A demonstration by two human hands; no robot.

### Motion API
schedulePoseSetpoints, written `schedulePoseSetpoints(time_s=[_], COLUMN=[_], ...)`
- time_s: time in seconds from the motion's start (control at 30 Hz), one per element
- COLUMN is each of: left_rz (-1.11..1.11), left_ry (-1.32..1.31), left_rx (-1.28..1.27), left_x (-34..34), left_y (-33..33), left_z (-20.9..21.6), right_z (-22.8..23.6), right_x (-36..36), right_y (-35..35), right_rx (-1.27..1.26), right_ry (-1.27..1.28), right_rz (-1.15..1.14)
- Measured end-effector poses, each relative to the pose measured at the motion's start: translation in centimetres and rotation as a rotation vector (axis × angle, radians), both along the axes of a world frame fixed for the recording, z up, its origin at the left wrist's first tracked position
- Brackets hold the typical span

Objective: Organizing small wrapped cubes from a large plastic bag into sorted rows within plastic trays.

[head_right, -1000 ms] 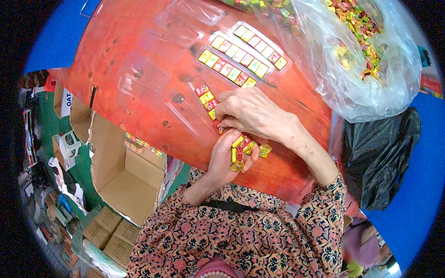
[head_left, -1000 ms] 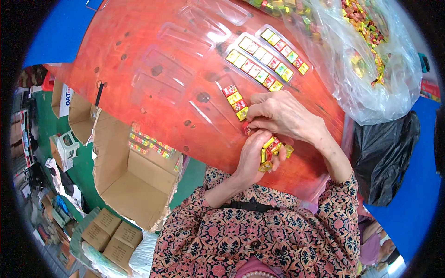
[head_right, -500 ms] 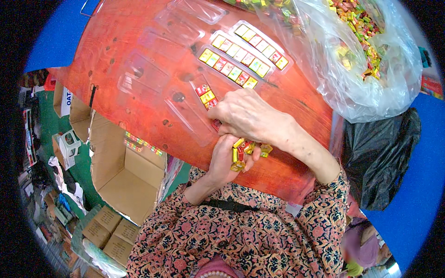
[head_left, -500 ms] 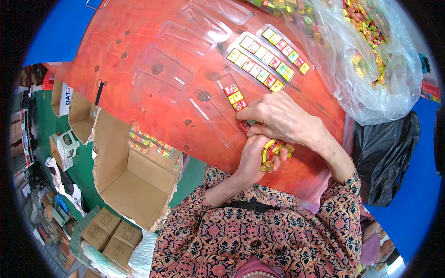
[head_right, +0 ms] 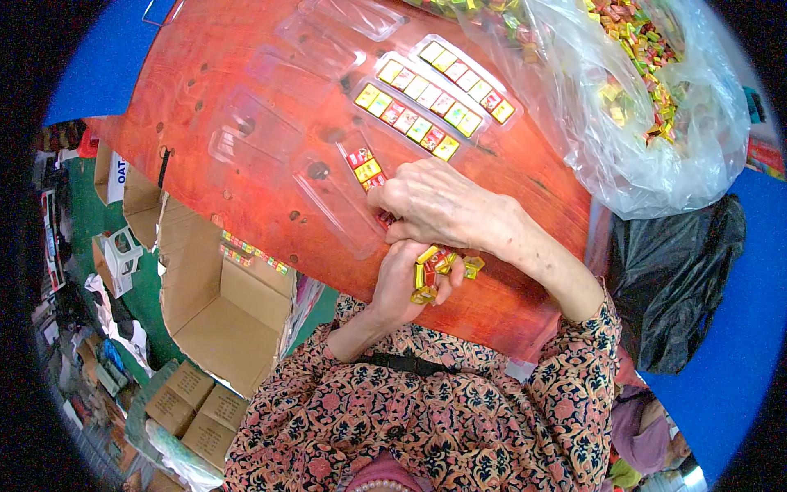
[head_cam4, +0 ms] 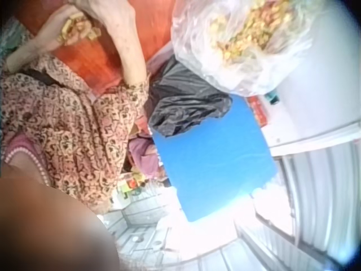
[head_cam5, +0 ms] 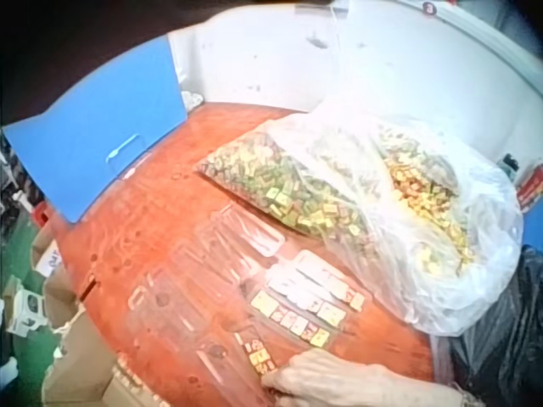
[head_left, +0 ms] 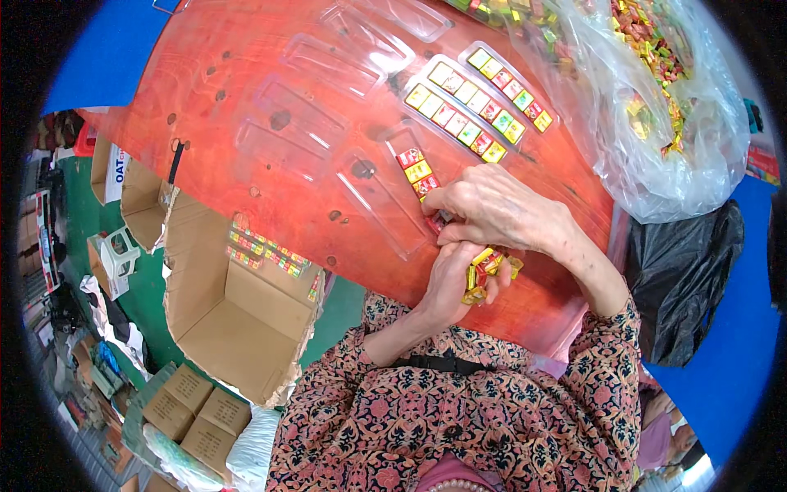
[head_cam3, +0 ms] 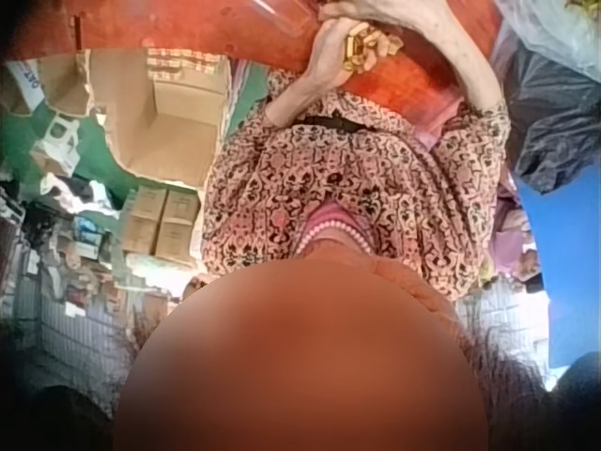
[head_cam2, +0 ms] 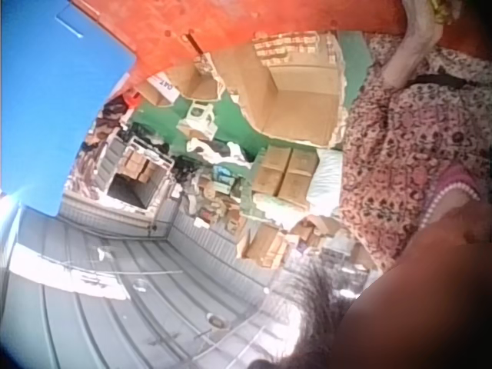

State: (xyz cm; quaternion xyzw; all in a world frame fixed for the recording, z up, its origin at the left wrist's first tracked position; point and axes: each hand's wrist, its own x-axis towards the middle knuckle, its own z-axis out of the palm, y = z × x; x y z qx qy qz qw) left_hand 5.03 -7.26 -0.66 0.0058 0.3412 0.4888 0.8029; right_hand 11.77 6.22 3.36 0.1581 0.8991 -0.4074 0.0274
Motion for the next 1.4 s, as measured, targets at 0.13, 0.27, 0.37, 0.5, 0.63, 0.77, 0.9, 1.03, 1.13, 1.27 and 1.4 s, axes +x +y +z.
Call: schedulePoseSetpoints(time_s=[0.13,0.27,0.37,0.5,0.63,0.77,0.9,1.03,1.13,1.27,1.4], left_rz=[0.015,0.018,-0.031,0.039,0.070,0.017,-0.031,-0.018,0.039,0.075,0.087], left_ry=[0.008,0.034,-0.001,0.001,-0.087,-0.033,-0.117,-0.058,0.049,0.039,0.003], left_rx=[-0.009,0.014,0.102,0.048,0.098,0.100,0.023,-0.057,-0.140,-0.120,-0.093], left_x=[0.0,0.2,-0.2,0.4,0.2,-0.1,-1.3,-2.8,-3.5,-3.7,-3.6], left_y=[0.1,0.2,0.1,0.0,-0.1,0.0,-0.6,-2.3,-3.0,-3.2,-2.9], left_z=[0.2,0.4,-0.2,-0.5,-0.5,-0.2,0.5,1.3,1.9,1.7,1.5], right_z=[-0.7,-1.1,-1.0,1.7,3.5,1.3,0.8,-0.2,-1.0,-1.4,-1.2], right_x=[-0.1,0.1,0.2,0.8,4.3,6.9,6.3,4.4,3.4,3.2,2.9], right_y=[-0.2,-0.3,0.0,0.8,0.9,0.2,-0.5,-1.0,-1.8,-2.2,-3.0], right_rx=[0.081,0.064,0.081,-0.268,-0.234,0.067,0.055,-0.021,-0.029,0.001,0.043], right_ry=[0.052,0.055,0.109,0.008,-0.172,-0.179,-0.143,0.031,0.006,0.033,0.121], right_rz=[0.014,0.026,0.018,-0.124,-0.387,-0.467,-0.445,-0.309,-0.261,-0.268,-0.320])
